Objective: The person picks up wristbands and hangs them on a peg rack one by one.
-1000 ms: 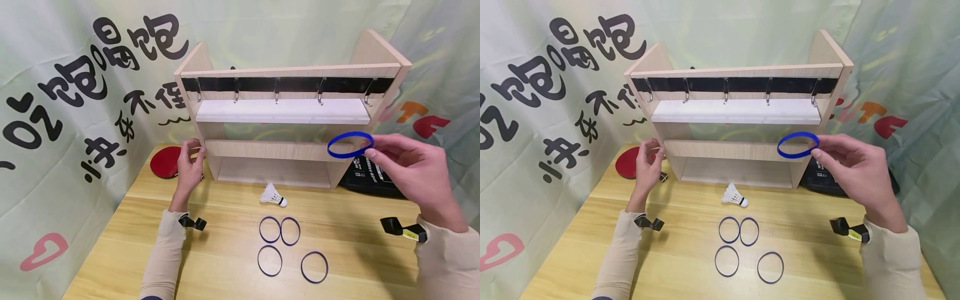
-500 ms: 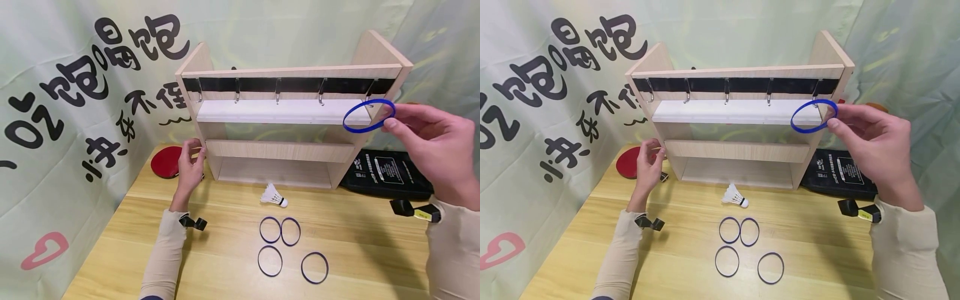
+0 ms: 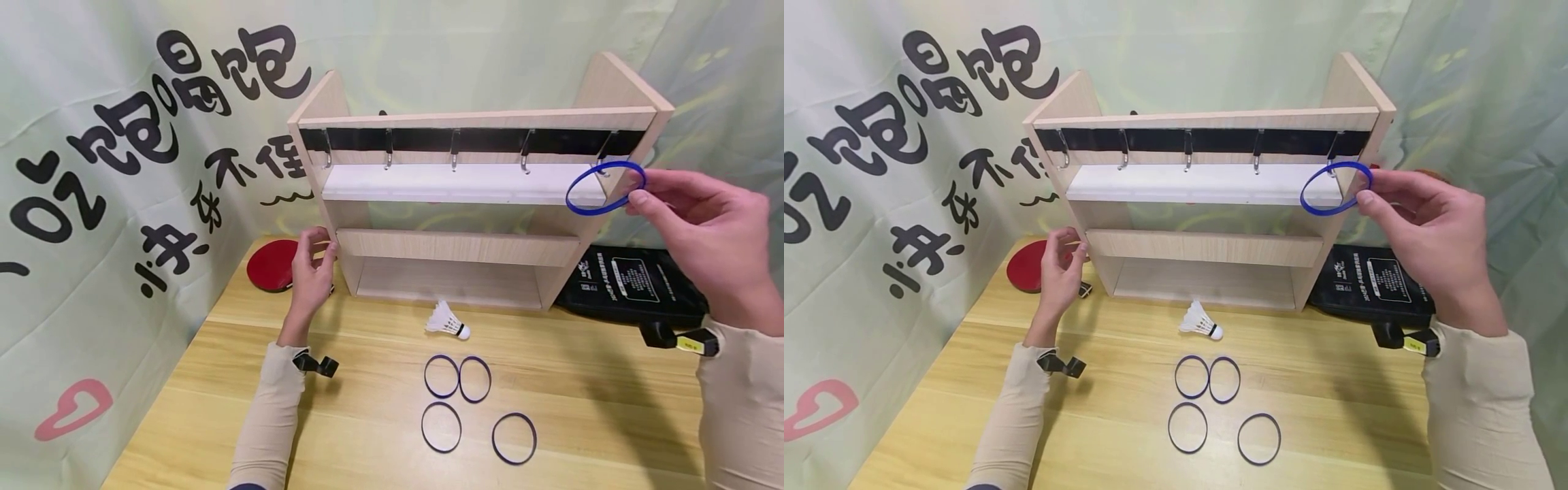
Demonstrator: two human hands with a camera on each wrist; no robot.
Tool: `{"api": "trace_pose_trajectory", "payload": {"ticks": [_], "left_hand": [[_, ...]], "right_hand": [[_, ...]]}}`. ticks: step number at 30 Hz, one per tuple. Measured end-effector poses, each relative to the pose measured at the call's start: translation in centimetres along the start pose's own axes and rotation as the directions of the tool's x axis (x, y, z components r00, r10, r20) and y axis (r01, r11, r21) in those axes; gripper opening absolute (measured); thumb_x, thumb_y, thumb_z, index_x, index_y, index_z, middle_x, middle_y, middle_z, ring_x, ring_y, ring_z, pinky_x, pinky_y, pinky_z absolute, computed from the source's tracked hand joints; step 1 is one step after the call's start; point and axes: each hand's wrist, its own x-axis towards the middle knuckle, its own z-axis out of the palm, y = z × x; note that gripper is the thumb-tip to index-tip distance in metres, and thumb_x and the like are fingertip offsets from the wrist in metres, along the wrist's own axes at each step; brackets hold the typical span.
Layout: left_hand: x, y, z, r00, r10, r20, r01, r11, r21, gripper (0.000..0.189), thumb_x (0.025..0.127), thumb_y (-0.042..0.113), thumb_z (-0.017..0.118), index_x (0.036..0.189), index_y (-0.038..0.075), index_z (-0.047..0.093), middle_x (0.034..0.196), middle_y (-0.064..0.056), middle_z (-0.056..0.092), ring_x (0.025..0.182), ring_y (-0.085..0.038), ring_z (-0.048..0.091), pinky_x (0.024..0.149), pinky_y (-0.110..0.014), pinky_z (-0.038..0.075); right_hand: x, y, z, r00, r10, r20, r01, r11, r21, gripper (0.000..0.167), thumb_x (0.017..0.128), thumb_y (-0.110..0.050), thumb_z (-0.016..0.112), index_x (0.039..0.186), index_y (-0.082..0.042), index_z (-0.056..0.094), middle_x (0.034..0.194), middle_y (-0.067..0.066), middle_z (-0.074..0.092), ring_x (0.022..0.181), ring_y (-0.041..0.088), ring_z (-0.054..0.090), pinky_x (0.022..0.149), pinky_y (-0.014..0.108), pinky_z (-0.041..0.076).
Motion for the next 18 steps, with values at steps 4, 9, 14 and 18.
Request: {"api": "trace_pose_trajectory", "payload": {"ticks": [4,9,14,18], "left_hand": [[0.0,-0.1,0.0,1.000,0.002,0.003,-0.002,1.000,-0.003,0.030,0.110,0.008,0.063,0.137,-0.001,0.055,0.137,-0.022,0.064,0.122,-0.040,0.067,0.086,-0.015,0.057],[-0.1,-0.1,0.0,1.000,0.002,0.006,-0.002,1.000,-0.004,0.030,0.110,0.009,0.063,0.138,-0.001,0.055,0.138,-0.022,0.064,0.123,-0.042,0.066,0.087,-0.015,0.057],[0.0,-0.1,0.0,1.000,0.003,0.008,-0.003,1.000,0.006,0.031,0.111,0.011,0.063,0.139,0.000,0.055,0.139,-0.022,0.064,0.122,-0.037,0.067,0.087,-0.016,0.057],[-0.1,-0.1,0.0,1.000,0.000,0.007,0.000,1.000,0.005,0.031,0.110,0.011,0.064,0.138,0.000,0.055,0.139,-0.021,0.064,0.122,-0.036,0.067,0.087,-0.016,0.057]], "right_hand": [[-0.3,0.7,-0.4,1.000,0.024,0.017,-0.023,0.998,-0.052,0.033,0.090,0.017,0.077,0.122,0.017,0.074,0.101,0.000,0.086,0.081,0.006,0.081,0.083,0.010,0.061],[-0.8,1.3,-0.6,0.997,0.032,0.073,-0.024,0.994,-0.108,0.032,0.091,0.017,0.075,0.123,0.017,0.072,0.104,-0.002,0.085,0.084,0.004,0.081,0.082,0.009,0.060],[-1.5,1.5,-0.5,0.993,0.019,0.114,0.001,0.985,-0.175,0.033,0.094,0.016,0.072,0.127,0.017,0.070,0.106,-0.003,0.085,0.088,0.004,0.081,0.083,0.009,0.061],[-1.9,1.7,-0.4,0.991,-0.005,0.133,0.020,0.994,-0.111,0.036,0.094,0.019,0.069,0.130,0.017,0.068,0.107,0.001,0.084,0.089,0.007,0.081,0.084,0.011,0.061]]}}
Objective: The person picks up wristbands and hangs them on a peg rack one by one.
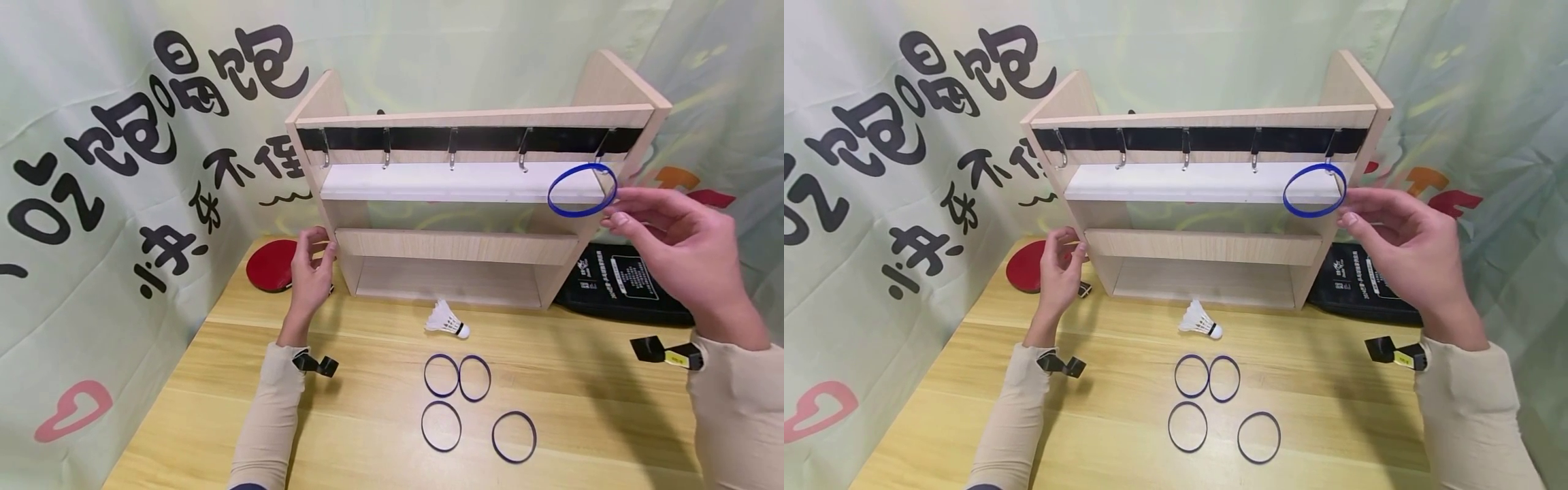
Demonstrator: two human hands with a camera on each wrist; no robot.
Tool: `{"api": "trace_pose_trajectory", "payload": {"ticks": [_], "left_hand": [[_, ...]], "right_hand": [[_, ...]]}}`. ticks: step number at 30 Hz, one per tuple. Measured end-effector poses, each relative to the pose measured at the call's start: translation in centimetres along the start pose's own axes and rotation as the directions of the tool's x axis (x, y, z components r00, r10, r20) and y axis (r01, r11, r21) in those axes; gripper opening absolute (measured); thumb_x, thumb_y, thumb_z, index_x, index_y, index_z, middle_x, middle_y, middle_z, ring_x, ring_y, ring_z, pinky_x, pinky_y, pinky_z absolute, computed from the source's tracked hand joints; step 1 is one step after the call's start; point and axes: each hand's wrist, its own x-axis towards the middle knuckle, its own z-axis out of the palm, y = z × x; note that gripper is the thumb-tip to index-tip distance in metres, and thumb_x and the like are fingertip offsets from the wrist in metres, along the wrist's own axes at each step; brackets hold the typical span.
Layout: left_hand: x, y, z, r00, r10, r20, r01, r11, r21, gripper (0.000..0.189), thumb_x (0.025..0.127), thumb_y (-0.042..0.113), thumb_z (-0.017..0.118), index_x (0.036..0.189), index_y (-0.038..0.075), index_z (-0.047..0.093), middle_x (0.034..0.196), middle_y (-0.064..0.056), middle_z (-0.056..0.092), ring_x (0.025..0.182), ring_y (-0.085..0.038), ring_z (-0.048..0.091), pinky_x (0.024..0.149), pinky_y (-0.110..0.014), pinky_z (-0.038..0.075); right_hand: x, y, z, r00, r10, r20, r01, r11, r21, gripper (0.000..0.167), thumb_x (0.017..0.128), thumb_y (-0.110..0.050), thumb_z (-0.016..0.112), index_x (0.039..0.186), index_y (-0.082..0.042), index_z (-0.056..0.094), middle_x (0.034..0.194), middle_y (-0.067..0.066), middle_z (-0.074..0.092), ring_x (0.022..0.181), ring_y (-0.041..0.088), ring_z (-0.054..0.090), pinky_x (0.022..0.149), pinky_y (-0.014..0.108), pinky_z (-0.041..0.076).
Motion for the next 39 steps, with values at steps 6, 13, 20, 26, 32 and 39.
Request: {"api": "trace_pose_trajectory", "payload": {"ticks": [6,13,20,26,32,39], "left_hand": [[0.0,-0.1,0.0,1.000,0.003,0.001,-0.003,1.000,-0.001,0.031,0.111,0.011,0.063,0.139,0.000,0.055,0.139,-0.022,0.064,0.122,-0.036,0.067,0.087,-0.016,0.058],[-0.1,-0.1,0.0,1.000,0.013,0.002,-0.013,1.000,-0.003,0.031,0.110,0.010,0.063,0.138,0.000,0.055,0.139,-0.022,0.064,0.122,-0.040,0.067,0.087,-0.016,0.057],[0.0,-0.1,0.0,1.000,0.010,-0.007,-0.010,1.000,-0.014,0.031,0.110,0.010,0.064,0.137,-0.001,0.055,0.139,-0.021,0.065,0.121,-0.038,0.067,0.087,-0.016,0.057],[0.0,-0.1,0.0,1.000,0.014,-0.006,-0.014,1.000,-0.012,0.030,0.110,0.010,0.064,0.137,-0.001,0.055,0.139,-0.021,0.065,0.121,-0.037,0.067,0.087,-0.015,0.057],[0.0,-0.2,0.0,1.000,0.009,-0.003,-0.009,1.000,-0.020,0.030,0.110,0.010,0.064,0.137,0.000,0.056,0.139,-0.021,0.064,0.120,-0.035,0.067,0.087,-0.021,0.060],[0.1,-0.1,0.0,1.000,0.012,-0.008,-0.013,0.999,-0.037,0.029,0.109,0.007,0.064,0.136,-0.001,0.056,0.136,-0.022,0.064,0.117,-0.030,0.066,0.085,-0.022,0.064]], "right_hand": [[-0.7,0.5,0.4,1.000,-0.015,-0.002,0.015,0.997,0.079,0.048,0.092,0.024,0.066,0.139,0.012,0.064,0.105,0.002,0.084,0.089,0.008,0.081,0.085,0.012,0.062],[-1.9,1.3,0.7,1.000,-0.004,0.024,0.003,1.000,0.021,0.051,0.092,0.024,0.065,0.141,0.007,0.063,0.109,-0.002,0.083,0.091,0.005,0.081,0.086,0.011,0.061],[-2.9,1.9,1.1,0.998,0.056,0.037,-0.048,0.979,-0.200,0.052,0.095,0.019,0.069,0.144,0.004,0.062,0.111,-0.012,0.081,0.095,-0.002,0.078,0.089,0.007,0.058],[-3.7,2.6,1.6,0.995,0.089,0.051,-0.070,0.954,-0.290,0.052,0.095,0.016,0.071,0.144,-0.002,0.063,0.114,-0.017,0.079,0.099,-0.006,0.076,0.090,0.005,0.056],[-4.4,3.4,2.1,0.992,0.100,0.078,-0.070,0.945,-0.319,0.045,0.095,0.014,0.073,0.138,0.003,0.064,0.113,-0.018,0.077,0.099,-0.006,0.074,0.088,0.004,0.056],[-5.5,4.4,3.2,0.984,0.123,0.128,-0.072,0.937,-0.342,0.034,0.097,0.009,0.074,0.130,0.004,0.069,0.111,-0.017,0.076,0.098,-0.005,0.073,0.085,0.005,0.057]]}}
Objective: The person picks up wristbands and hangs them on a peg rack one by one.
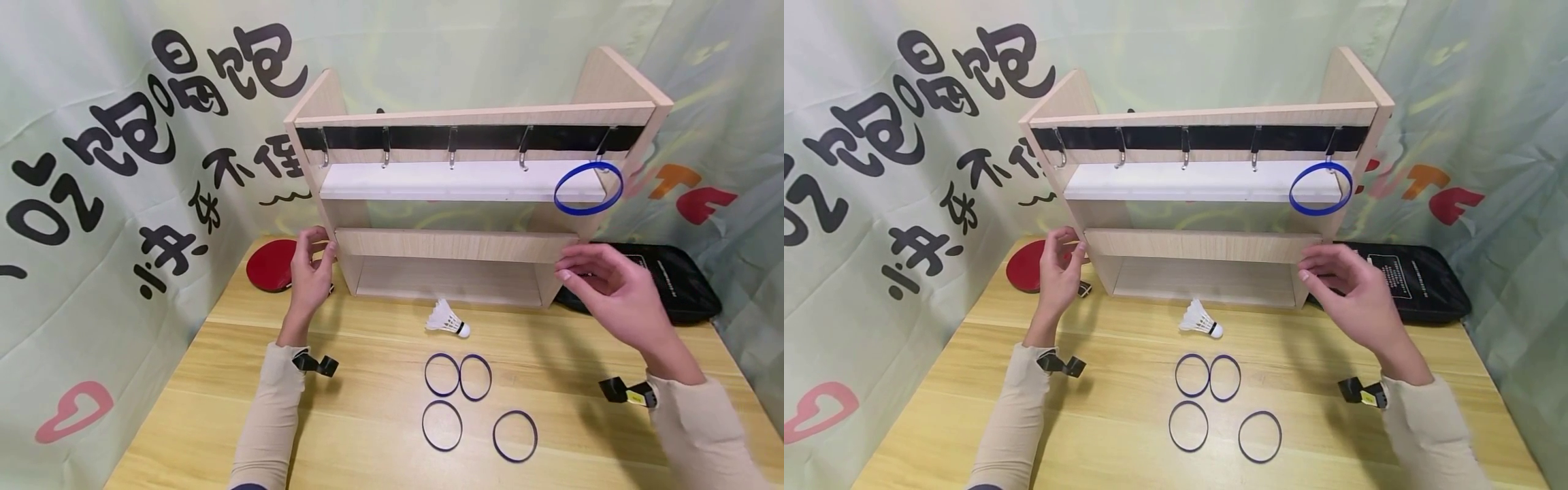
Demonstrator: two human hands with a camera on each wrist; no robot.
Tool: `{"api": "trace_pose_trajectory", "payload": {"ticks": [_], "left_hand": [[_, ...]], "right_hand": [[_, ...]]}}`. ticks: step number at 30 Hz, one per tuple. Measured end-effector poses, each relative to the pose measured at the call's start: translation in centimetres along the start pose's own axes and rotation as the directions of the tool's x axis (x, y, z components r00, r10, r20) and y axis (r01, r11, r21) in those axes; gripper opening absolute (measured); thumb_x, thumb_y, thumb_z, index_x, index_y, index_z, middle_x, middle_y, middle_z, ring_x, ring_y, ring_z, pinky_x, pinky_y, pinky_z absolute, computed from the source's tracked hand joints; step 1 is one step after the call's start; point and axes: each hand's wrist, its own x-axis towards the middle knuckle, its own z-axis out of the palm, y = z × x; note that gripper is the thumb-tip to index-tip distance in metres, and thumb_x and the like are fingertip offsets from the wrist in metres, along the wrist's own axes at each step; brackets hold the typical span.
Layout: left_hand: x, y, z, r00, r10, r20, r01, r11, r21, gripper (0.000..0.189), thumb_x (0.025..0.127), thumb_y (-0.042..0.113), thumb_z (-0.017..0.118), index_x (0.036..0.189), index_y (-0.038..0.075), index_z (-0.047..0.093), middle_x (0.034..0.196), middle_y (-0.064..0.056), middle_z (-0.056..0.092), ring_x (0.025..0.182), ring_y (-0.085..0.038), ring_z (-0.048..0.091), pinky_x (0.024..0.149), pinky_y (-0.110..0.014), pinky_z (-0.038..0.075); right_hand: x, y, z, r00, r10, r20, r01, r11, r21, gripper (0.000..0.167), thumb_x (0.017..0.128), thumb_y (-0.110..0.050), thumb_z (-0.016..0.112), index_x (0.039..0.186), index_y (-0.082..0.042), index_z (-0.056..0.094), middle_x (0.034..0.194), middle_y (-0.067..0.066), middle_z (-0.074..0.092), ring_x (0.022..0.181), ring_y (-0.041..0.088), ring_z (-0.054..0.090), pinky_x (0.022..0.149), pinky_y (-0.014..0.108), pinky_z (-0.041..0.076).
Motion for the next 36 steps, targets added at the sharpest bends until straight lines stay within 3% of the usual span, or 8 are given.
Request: {"api": "trace_pose_trajectory", "payload": {"ticks": [8,20,29,36], "left_hand": [[0.2,0.0,0.0,1.000,0.015,0.002,-0.015,1.000,0.003,0.030,0.109,0.004,0.063,0.137,-0.004,0.055,0.133,-0.023,0.065,0.112,-0.025,0.067,0.084,-0.037,0.069],[0.2,0.1,0.0,1.000,0.017,0.010,-0.017,1.000,0.008,0.030,0.109,0.004,0.063,0.137,-0.004,0.055,0.134,-0.023,0.064,0.114,-0.027,0.067,0.085,-0.033,0.068],[0.1,0.1,0.0,1.000,0.014,0.010,-0.014,1.000,0.008,0.030,0.109,0.004,0.062,0.137,-0.004,0.055,0.134,-0.023,0.064,0.113,-0.025,0.067,0.087,-0.044,0.069],[0.1,0.1,0.0,1.000,0.010,0.008,-0.010,1.000,-0.002,0.030,0.109,0.004,0.062,0.137,-0.004,0.055,0.134,-0.024,0.064,0.114,-0.027,0.067,0.084,-0.031,0.068]], "right_hand": [[-1.5,1.3,2.6,0.994,0.025,0.105,-0.025,1.000,-0.006,0.023,0.100,0.003,0.075,0.123,-0.002,0.074,0.110,-0.014,0.076,0.097,-0.006,0.071,0.084,0.007,0.057],[-2.5,1.7,5.2,0.972,0.081,0.219,-0.078,0.997,-0.025,0.013,0.102,-0.003,0.074,0.114,-0.006,0.076,0.107,0.007,0.079,0.096,-0.004,0.072,0.085,0.011,0.059],[-3.3,2.1,6.8,0.941,0.084,0.327,-0.087,0.996,-0.007,0.011,0.102,-0.004,0.075,0.112,-0.007,0.078,0.109,0.015,0.079,0.097,0.001,0.072,0.085,0.019,0.062],[-3.8,3.0,8.2,0.898,0.081,0.432,-0.093,0.996,0.005,0.011,0.101,-0.006,0.075,0.112,-0.003,0.077,0.108,0.013,0.080,0.095,0.004,0.072,0.084,0.025,0.065]]}}
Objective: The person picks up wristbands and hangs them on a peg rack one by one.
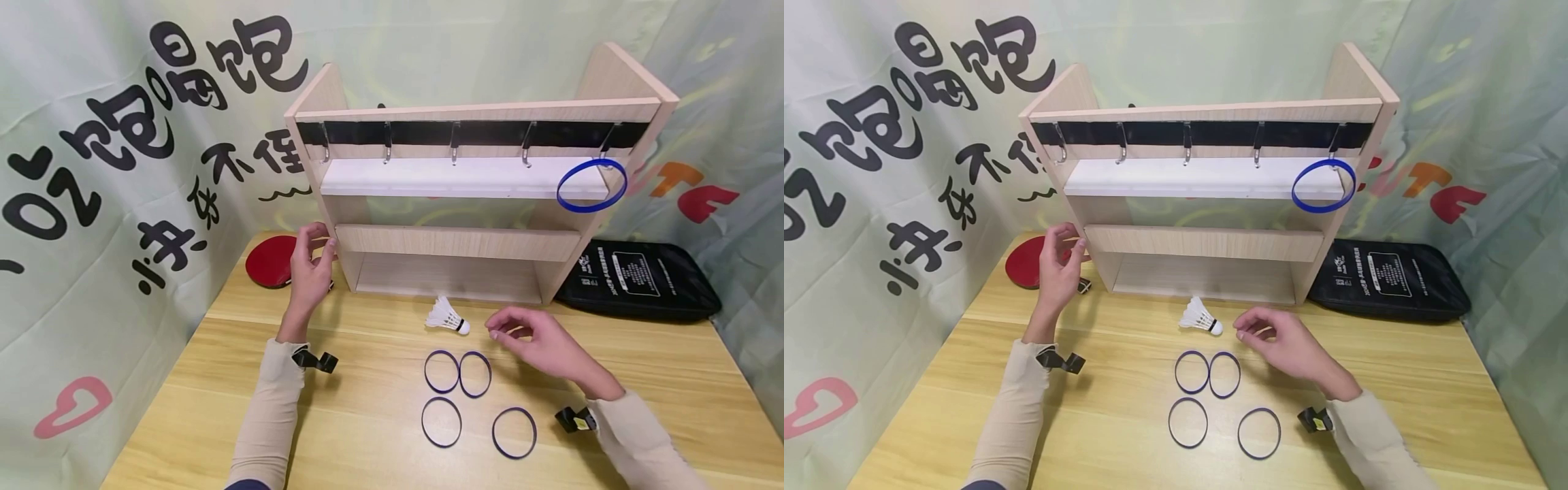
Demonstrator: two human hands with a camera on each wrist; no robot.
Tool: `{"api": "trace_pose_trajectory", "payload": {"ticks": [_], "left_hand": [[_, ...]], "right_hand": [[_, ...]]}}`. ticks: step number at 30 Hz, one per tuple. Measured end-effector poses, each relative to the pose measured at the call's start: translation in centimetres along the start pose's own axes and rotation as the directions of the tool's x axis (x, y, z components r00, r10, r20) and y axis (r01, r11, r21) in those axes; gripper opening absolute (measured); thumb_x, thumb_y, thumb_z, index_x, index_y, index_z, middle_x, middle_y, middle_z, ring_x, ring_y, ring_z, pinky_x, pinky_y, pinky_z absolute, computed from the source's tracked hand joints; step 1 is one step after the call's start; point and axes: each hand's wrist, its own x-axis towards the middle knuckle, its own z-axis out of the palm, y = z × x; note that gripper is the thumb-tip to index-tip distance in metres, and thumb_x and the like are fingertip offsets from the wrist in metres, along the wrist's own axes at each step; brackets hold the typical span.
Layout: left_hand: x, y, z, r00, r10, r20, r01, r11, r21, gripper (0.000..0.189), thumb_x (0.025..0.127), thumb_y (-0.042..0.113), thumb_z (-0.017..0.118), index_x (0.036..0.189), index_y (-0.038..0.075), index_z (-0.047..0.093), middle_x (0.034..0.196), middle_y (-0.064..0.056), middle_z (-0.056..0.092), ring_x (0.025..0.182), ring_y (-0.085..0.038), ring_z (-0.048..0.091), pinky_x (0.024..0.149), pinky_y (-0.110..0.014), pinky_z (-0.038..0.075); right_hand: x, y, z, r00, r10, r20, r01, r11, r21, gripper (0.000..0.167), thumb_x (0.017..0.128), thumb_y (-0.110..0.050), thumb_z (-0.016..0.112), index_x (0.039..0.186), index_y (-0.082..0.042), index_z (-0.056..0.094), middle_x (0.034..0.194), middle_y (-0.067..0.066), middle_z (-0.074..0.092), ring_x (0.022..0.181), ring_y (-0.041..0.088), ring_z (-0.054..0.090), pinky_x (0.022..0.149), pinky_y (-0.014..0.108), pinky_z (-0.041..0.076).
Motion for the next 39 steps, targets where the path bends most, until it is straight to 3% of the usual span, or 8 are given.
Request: {"api": "trace_pose_trajectory", "payload": {"ticks": [7,14,23,32,39], "left_hand": [[0.0,0.1,-0.1,1.000,-0.002,0.004,0.002,1.000,0.003,0.030,0.110,0.006,0.063,0.137,-0.003,0.055,0.134,-0.023,0.064,0.115,-0.028,0.068,0.086,-0.041,0.069],[0.0,-0.1,-0.1,1.000,-0.008,0.002,0.008,1.000,-0.004,0.030,0.109,0.005,0.063,0.137,-0.004,0.055,0.134,-0.024,0.064,0.114,-0.028,0.067,0.085,-0.036,0.069],[0.0,0.0,-0.1,1.000,-0.004,-0.002,0.004,1.000,0.005,0.030,0.109,0.005,0.062,0.137,-0.004,0.055,0.134,-0.023,0.064,0.113,-0.024,0.067,0.085,-0.041,0.069],[0.0,0.0,-0.1,1.000,-0.010,-0.003,0.010,1.000,-0.012,0.030,0.109,0.004,0.062,0.137,-0.004,0.054,0.135,-0.024,0.064,0.113,-0.024,0.066,0.083,-0.025,0.067],[0.1,-0.1,0.0,1.000,-0.009,-0.002,0.009,1.000,-0.005,0.029,0.109,0.004,0.062,0.137,-0.004,0.055,0.134,-0.024,0.064,0.112,-0.021,0.067,0.086,-0.040,0.069]], "right_hand": [[0.1,0.7,1.4,0.997,0.031,0.070,-0.032,0.999,0.013,0.010,0.101,-0.006,0.076,0.111,-0.006,0.077,0.106,0.008,0.080,0.094,0.007,0.071,0.082,0.024,0.065],[0.2,1.1,2.2,0.993,0.046,0.113,-0.048,0.999,0.022,0.012,0.100,-0.007,0.077,0.112,-0.007,0.077,0.105,0.004,0.079,0.093,0.009,0.072,0.082,0.024,0.064],[0.6,1.4,2.9,0.990,0.021,0.136,-0.019,1.000,-0.019,0.010,0.100,-0.008,0.078,0.110,-0.009,0.077,0.100,0.001,0.079,0.090,0.006,0.071,0.079,0.024,0.063],[1.0,1.7,3.1,0.985,-0.010,0.174,0.018,0.999,-0.041,0.010,0.099,-0.005,0.077,0.108,-0.010,0.077,0.098,0.001,0.079,0.089,0.005,0.070,0.077,0.024,0.063],[1.1,1.3,2.9,0.977,0.002,0.215,0.012,0.998,-0.064,0.012,0.097,-0.005,0.080,0.108,-0.008,0.076,0.095,-0.001,0.076,0.086,0.003,0.066,0.075,0.022,0.060]]}}
